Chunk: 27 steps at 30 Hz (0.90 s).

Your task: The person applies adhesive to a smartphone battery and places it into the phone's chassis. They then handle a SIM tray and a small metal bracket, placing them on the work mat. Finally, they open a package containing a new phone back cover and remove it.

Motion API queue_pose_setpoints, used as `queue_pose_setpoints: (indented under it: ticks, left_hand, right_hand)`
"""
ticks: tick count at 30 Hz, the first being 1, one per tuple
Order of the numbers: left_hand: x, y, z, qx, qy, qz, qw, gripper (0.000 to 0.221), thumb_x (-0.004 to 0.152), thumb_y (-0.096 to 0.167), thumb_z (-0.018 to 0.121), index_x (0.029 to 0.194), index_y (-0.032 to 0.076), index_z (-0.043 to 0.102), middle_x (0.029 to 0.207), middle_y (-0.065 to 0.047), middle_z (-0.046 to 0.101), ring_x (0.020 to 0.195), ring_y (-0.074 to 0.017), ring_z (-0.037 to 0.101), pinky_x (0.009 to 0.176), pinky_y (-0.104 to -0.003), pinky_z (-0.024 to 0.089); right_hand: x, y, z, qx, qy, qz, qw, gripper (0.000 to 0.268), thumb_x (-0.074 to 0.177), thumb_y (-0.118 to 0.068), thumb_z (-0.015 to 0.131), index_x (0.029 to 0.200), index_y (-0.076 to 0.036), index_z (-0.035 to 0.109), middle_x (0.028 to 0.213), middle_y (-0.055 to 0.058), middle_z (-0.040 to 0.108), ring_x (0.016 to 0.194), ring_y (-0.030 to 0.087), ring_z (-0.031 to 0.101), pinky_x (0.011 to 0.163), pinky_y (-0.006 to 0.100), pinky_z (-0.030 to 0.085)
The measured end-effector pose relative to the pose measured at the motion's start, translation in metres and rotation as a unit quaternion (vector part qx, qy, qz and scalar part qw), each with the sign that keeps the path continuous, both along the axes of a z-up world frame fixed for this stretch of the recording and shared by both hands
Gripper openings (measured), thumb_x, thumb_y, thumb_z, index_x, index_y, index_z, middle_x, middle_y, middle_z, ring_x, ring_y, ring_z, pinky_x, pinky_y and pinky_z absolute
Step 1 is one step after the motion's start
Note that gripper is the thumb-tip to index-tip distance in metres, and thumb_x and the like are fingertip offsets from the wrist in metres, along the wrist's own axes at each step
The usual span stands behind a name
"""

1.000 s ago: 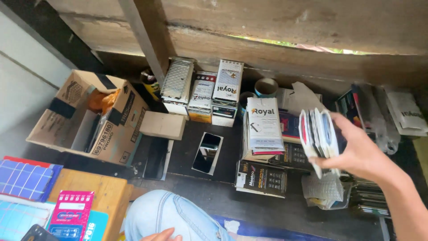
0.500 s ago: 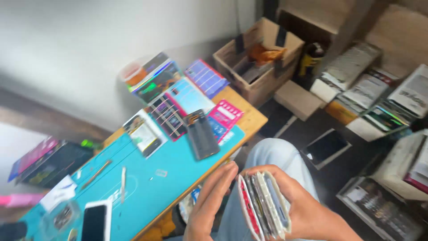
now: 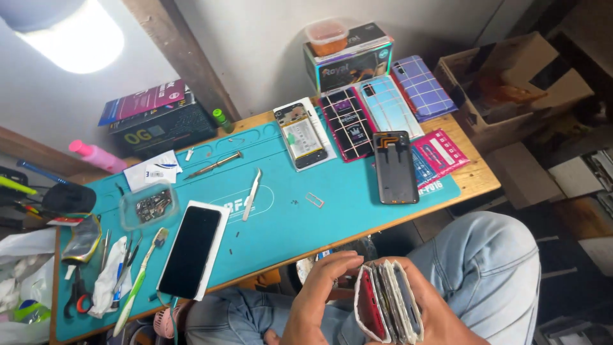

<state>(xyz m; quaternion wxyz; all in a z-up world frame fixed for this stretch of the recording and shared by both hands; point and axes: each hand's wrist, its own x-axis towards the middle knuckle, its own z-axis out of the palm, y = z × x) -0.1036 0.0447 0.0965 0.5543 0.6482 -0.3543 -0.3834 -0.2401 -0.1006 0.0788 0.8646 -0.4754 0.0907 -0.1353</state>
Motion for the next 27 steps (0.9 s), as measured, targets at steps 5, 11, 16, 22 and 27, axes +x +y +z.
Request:
queue_pose_setpoints:
  ticks: [5, 11, 16, 22, 27]
  left_hand:
    - [-0.003, 0.014, -0.021, 0.005, -0.038, 0.228, 0.973, 0.023, 0.083, 0.042, 0.08, 0.095, 0.023, 0.085, 0.12, -0.001, 0.085, 0.099, -0.0151, 0.086, 0.071, -0.031, 0.077]
    - [-0.008, 0.026, -0.02, 0.097, -0.057, 0.241, 0.964, 0.011, 0.076, 0.037, 0.088, 0.079, 0.027, 0.087, 0.113, 0.012, 0.085, 0.059, -0.0072, 0.086, 0.088, -0.033, 0.055]
    - [-0.006, 0.026, -0.027, 0.054, -0.084, 0.253, 0.962, 0.007, 0.077, 0.023, 0.083, 0.082, 0.02, 0.087, 0.108, 0.005, 0.083, 0.062, -0.0085, 0.085, 0.067, -0.023, 0.068]
    - [-0.001, 0.025, -0.027, 0.116, -0.034, 0.21, 0.97, 0.015, 0.081, 0.025, 0.082, 0.084, 0.013, 0.091, 0.104, 0.005, 0.082, 0.067, -0.0079, 0.082, 0.062, -0.017, 0.076]
    - [0.004, 0.025, -0.029, 0.094, -0.03, 0.197, 0.975, 0.016, 0.084, 0.019, 0.076, 0.079, 0.008, 0.087, 0.109, 0.0, 0.084, 0.078, -0.0105, 0.083, 0.065, -0.022, 0.08]
  right_hand:
    - [0.0, -0.003, -0.011, -0.36, 0.234, -0.042, 0.902, 0.079, 0.07, -0.045, 0.098, 0.139, -0.019, 0.069, 0.141, 0.001, 0.08, 0.126, 0.012, 0.082, 0.1, 0.034, 0.065]
    - [0.004, 0.001, -0.031, -0.467, 0.171, -0.05, 0.866, 0.076, 0.079, -0.043, 0.09, 0.143, -0.014, 0.062, 0.149, 0.009, 0.072, 0.14, 0.022, 0.072, 0.11, 0.04, 0.059]
    - [-0.001, -0.004, -0.051, -0.555, 0.129, -0.065, 0.819, 0.082, 0.076, -0.044, 0.092, 0.143, -0.011, 0.059, 0.147, 0.011, 0.07, 0.138, 0.027, 0.071, 0.112, 0.043, 0.055]
    - [-0.003, -0.011, -0.043, -0.648, 0.125, -0.054, 0.75, 0.089, 0.068, -0.035, 0.099, 0.144, -0.01, 0.06, 0.148, 0.009, 0.069, 0.14, 0.028, 0.065, 0.113, 0.044, 0.049]
    - [-0.007, -0.015, -0.036, -0.695, 0.157, -0.013, 0.702, 0.098, 0.067, -0.045, 0.101, 0.149, -0.014, 0.056, 0.15, 0.007, 0.066, 0.14, 0.027, 0.062, 0.109, 0.045, 0.045]
